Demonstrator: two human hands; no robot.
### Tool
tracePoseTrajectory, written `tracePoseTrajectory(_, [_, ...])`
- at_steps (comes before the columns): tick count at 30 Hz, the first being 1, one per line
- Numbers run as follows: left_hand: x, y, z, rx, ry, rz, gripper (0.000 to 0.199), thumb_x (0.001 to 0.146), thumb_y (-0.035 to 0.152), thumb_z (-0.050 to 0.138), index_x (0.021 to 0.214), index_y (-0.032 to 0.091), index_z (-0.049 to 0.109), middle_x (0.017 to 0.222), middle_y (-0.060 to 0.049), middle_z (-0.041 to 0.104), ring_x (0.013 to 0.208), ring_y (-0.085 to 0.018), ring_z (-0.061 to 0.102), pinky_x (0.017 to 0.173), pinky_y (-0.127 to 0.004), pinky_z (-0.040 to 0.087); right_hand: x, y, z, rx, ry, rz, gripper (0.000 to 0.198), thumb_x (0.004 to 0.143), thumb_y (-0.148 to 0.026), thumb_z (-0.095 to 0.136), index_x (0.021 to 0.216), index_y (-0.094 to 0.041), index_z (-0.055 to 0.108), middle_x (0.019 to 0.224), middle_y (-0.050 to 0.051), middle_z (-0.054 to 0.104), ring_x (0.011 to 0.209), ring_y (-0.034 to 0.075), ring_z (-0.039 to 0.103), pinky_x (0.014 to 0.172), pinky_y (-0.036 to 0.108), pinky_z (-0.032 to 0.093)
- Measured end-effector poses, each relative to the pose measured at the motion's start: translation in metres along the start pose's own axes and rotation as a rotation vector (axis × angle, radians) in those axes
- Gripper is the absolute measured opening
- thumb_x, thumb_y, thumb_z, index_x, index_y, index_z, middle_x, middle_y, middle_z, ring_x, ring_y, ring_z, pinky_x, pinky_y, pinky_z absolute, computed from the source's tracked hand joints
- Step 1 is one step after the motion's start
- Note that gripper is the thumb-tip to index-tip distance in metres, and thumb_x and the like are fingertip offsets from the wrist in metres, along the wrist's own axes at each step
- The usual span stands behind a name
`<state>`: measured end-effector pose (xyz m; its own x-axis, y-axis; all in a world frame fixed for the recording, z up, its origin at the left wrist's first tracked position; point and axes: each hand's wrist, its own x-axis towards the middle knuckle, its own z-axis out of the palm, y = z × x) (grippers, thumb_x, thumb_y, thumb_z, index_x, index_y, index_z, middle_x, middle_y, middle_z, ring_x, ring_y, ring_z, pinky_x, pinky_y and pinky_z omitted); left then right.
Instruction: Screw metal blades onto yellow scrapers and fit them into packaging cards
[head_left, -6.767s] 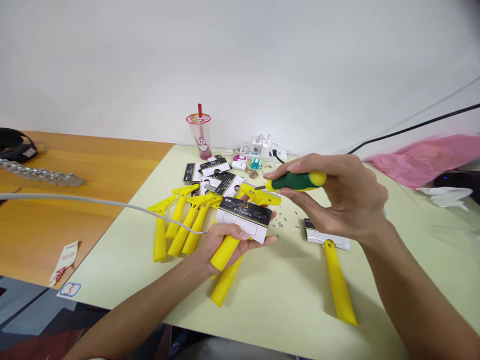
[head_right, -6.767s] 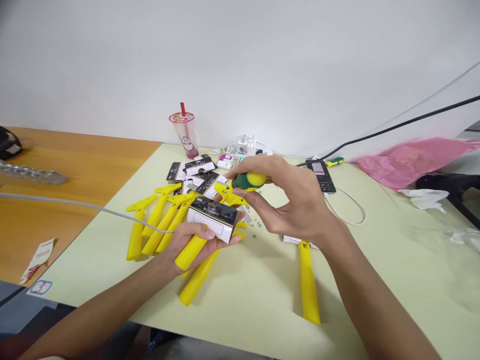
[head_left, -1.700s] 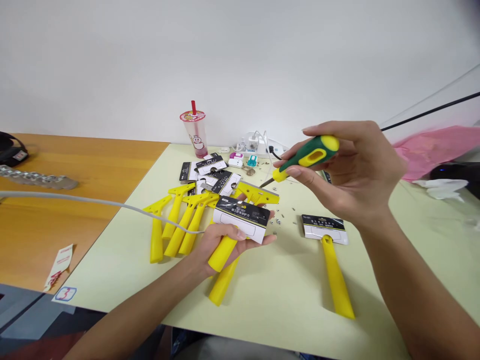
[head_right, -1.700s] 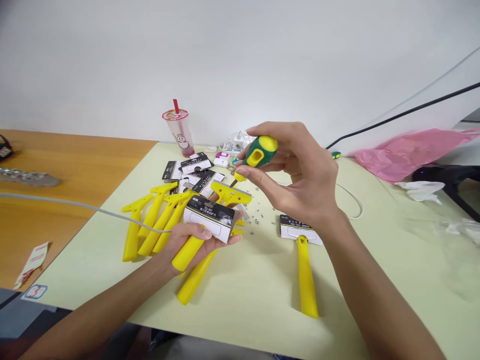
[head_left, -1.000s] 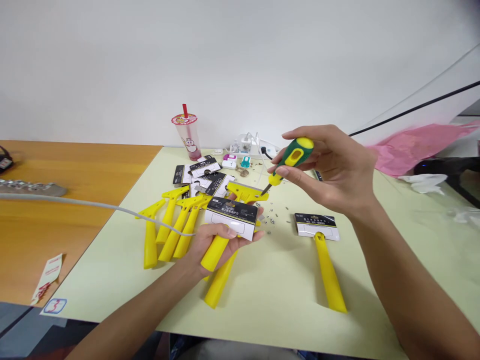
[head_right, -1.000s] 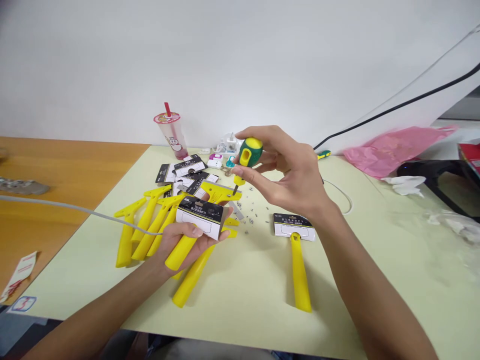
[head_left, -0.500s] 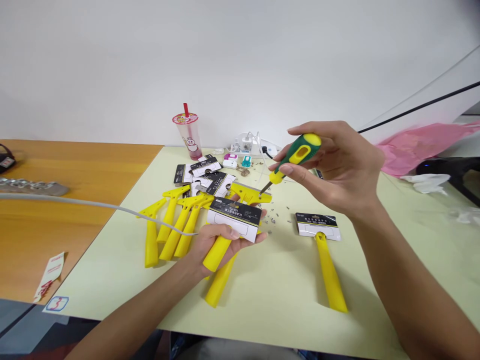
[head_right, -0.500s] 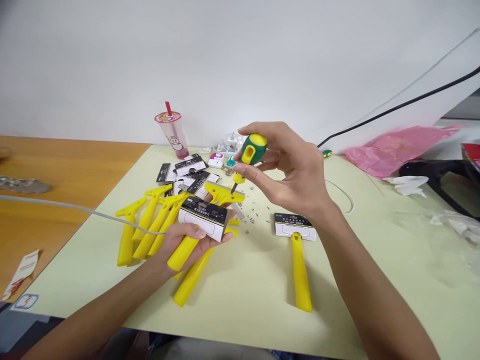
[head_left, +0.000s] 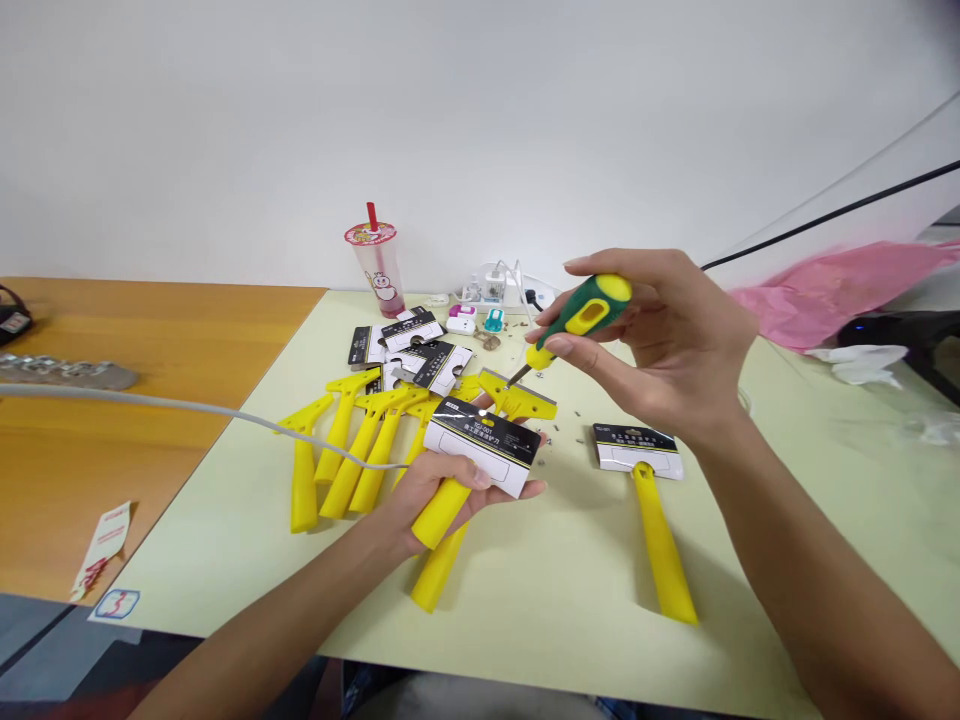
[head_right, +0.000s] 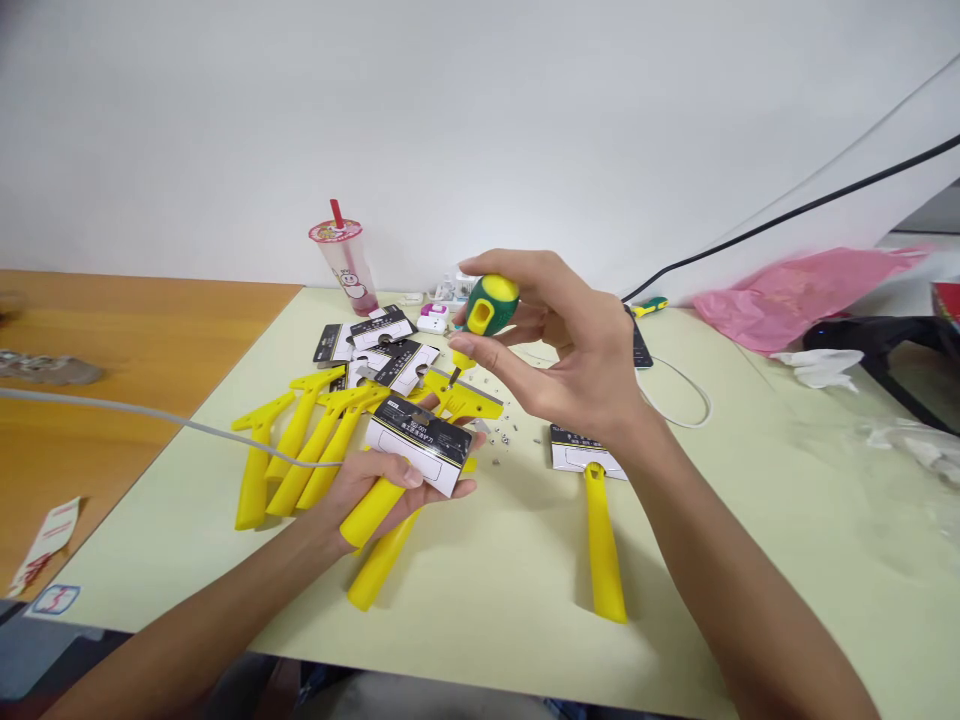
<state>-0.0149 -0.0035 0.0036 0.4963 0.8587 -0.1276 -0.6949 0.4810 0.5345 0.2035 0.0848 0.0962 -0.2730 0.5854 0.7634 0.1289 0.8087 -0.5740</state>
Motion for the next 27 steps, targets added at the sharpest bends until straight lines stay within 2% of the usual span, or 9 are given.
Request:
tracePoseTrajectory(6, [0.0002, 0.0005, 0.005, 0.005, 0.004, 0.0, 0.084, 0.073, -0.008, 0.065, 0.15, 0.026, 0.058, 0.146, -0.014, 0.073, 0.154, -0.04, 0.053, 0.121, -0.074, 0.045, 0.0002, 0.0028, 0.002, 0.054, -0.007, 0.0, 0.059, 0.078, -0.025, 0.098, 0.132, -0.035, 0.076, 0.112, 0.002, 0.078, 0.097, 0.028, 0.083, 0.081, 0.048, 0.077])
tracePoseTrajectory(15, [0.0005, -0.0007, 0.0065, -0.018, 0.039, 0.007, 0.095, 0.072, -0.011, 0.066, 0.156, 0.031, 0.053, 0.157, -0.012, 0.066, 0.154, -0.041, 0.054, 0.123, -0.078, 0.041, -0.0003, 0.0036, 0.0016, 0.033, -0.02, -0.018, 0.058, 0.081, -0.025, 0.095, 0.134, -0.036, 0.075, 0.11, 0.001, 0.08, 0.098, 0.027, 0.083, 0.081, 0.046, 0.077])
tracePoseTrajectory(27, [0.0001, -0.001, 0.0024, 0.004, 0.011, 0.0, 0.094, 0.074, -0.01, 0.067, 0.157, 0.032, 0.053, 0.157, -0.012, 0.066, 0.155, -0.041, 0.053, 0.122, -0.077, 0.043, -0.0011, 0.0037, 0.0016, 0.034, -0.026, -0.004, 0.059, 0.08, -0.024, 0.096, 0.134, -0.037, 0.075, 0.108, 0.001, 0.08, 0.097, 0.027, 0.082, 0.083, 0.049, 0.077])
